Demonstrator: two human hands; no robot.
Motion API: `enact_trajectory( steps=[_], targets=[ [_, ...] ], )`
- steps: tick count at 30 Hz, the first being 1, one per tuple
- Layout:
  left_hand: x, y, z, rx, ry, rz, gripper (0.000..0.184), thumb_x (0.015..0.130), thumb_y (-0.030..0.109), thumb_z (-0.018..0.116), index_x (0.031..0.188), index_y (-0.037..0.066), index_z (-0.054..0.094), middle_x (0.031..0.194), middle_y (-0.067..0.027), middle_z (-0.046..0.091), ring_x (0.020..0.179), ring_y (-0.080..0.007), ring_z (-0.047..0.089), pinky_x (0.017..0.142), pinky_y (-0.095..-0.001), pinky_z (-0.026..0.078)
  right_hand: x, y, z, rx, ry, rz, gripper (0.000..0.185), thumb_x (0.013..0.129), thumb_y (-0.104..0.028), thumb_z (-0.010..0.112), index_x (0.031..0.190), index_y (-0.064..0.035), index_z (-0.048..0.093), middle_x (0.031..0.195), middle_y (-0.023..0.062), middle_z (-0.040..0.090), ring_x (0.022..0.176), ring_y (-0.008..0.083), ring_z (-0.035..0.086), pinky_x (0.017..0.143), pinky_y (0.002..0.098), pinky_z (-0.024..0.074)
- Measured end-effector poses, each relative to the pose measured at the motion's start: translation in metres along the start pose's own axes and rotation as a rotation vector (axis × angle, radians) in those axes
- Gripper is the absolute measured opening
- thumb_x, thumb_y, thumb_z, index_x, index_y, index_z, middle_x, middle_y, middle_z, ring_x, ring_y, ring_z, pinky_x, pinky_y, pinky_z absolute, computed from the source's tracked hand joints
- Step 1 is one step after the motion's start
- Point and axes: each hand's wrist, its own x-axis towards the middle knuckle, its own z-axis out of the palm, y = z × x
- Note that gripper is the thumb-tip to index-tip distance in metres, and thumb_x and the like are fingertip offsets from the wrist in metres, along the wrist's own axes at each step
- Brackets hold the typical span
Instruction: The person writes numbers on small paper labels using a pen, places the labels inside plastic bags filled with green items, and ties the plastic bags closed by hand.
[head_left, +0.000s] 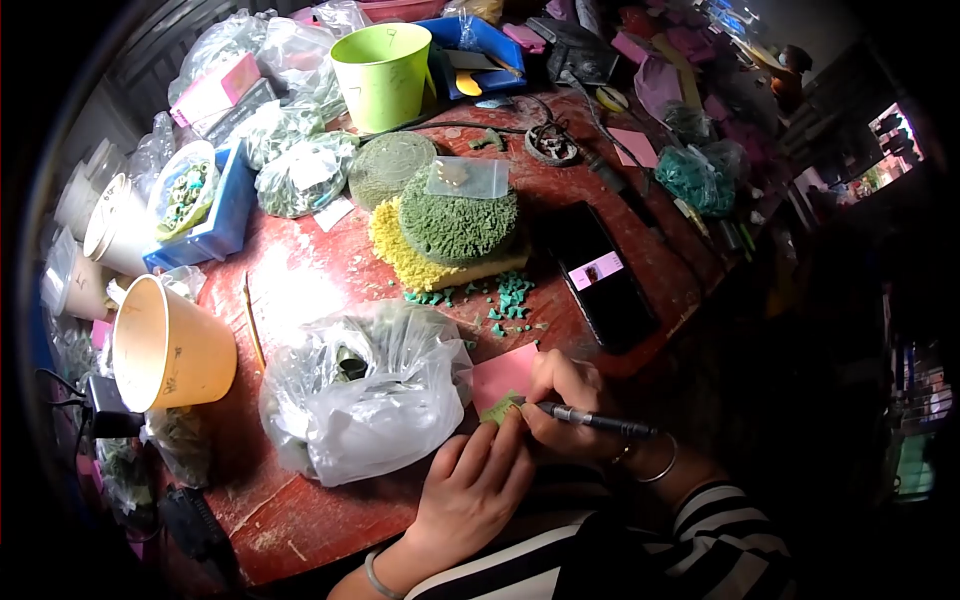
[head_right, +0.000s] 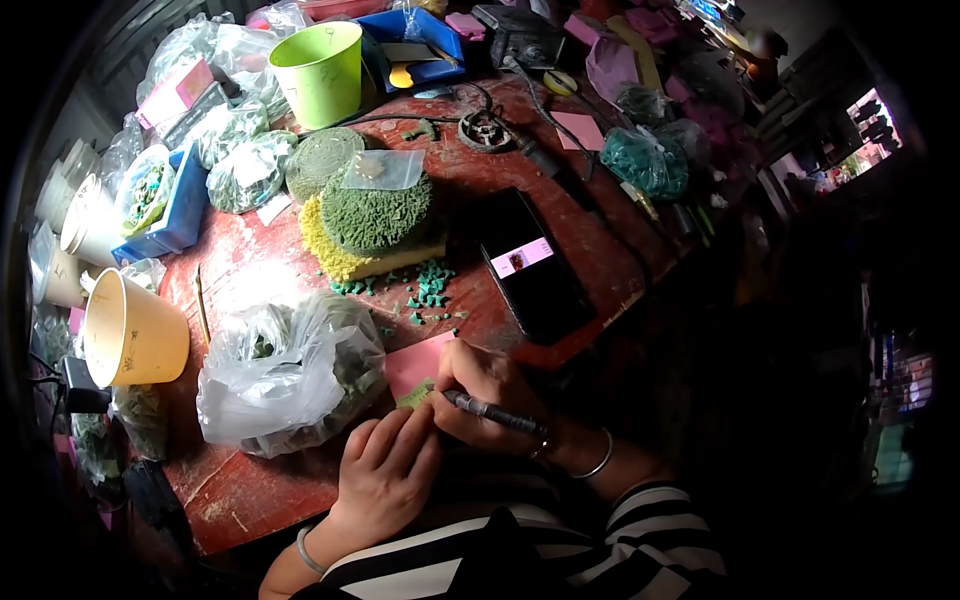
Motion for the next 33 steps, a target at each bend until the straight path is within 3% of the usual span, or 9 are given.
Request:
enact_trajectory(
  steps=[2, 5, 12, 16, 19, 33],
  targets=[
    [0.000, 0.001, -0.001, -0.026, -0.008, -0.033, 0.031, 0.084, 0.016, 0.063, 0.112, 0.005, 0.070, 0.138, -0.0123, 0.064, 0.119, -0.0247, 0.061, 0.096, -0.0383, 0.045, 0.000, 0.002, -0.002, -0.004, -0.033, -0.008, 0.016, 0.089, -0.006, 0.066, 0.089, -0.0007, 0.051, 0.078, 0.0114, 0.056, 0.065, 0.0232, 0.058, 0.059, 0.0351, 0.0458],
    [-0.001, 0.000, 0.000, -0.028, -0.006, -0.013, 0.034, 0.083, 0.014, 0.063, 0.114, 0.002, 0.070, 0.133, -0.0130, 0.065, 0.117, -0.0262, 0.062, 0.096, -0.0390, 0.047, -0.006, 0.005, 0.001, 0.295, 0.082, 0.096, 0.014, 0.091, -0.003, 0.064, 0.090, -0.0015, 0.050, 0.080, 0.0079, 0.057, 0.068, 0.0131, 0.054, 0.060, 0.0309, 0.0435],
    [-0.003, -0.002, -0.001, -0.095, 0.050, -0.024, 0.037, 0.080, 0.011, 0.065, 0.114, -0.003, 0.072, 0.120, -0.0150, 0.067, 0.113, -0.0300, 0.065, 0.096, -0.0417, 0.051, -0.005, -0.001, 0.003, 0.242, -0.058, -0.047, 0.019, 0.086, -0.003, 0.069, 0.090, -0.0021, 0.051, 0.076, 0.0096, 0.056, 0.064, 0.0184, 0.054, 0.060, 0.0340, 0.0446],
    [-0.004, -0.002, 0.002, -0.111, 0.068, -0.017, 0.036, 0.079, 0.010, 0.065, 0.112, -0.004, 0.072, 0.116, -0.0154, 0.067, 0.111, -0.0310, 0.066, 0.095, -0.0423, 0.052, -0.003, -0.003, -0.002, 0.135, -0.131, 0.030, 0.022, 0.089, -0.011, 0.072, 0.089, -0.0022, 0.052, 0.075, 0.0100, 0.058, 0.064, 0.0221, 0.058, 0.059, 0.0361, 0.0461],
    [-0.003, -0.002, 0.002, -0.108, 0.076, -0.010, 0.036, 0.078, 0.011, 0.065, 0.111, -0.004, 0.072, 0.114, -0.0153, 0.067, 0.109, -0.0307, 0.066, 0.094, -0.0423, 0.053, 0.002, -0.007, -0.004, 0.114, -0.141, 0.018, 0.019, 0.082, -0.002, 0.073, 0.086, -0.0028, 0.055, 0.074, 0.0072, 0.060, 0.063, 0.0183, 0.061, 0.058, 0.0325, 0.0471],
    [-0.003, -0.002, 0.003, -0.080, 0.106, -0.013, 0.035, 0.079, 0.010, 0.066, 0.110, -0.004, 0.073, 0.110, -0.0127, 0.068, 0.107, -0.0282, 0.067, 0.090, -0.0407, 0.052, 0.003, -0.006, -0.004, 0.068, -0.144, 0.009, 0.018, 0.083, -0.004, 0.073, 0.086, -0.0026, 0.056, 0.073, 0.0083, 0.061, 0.062, 0.0208, 0.061, 0.058, 0.0343, 0.0473]
  ],
)
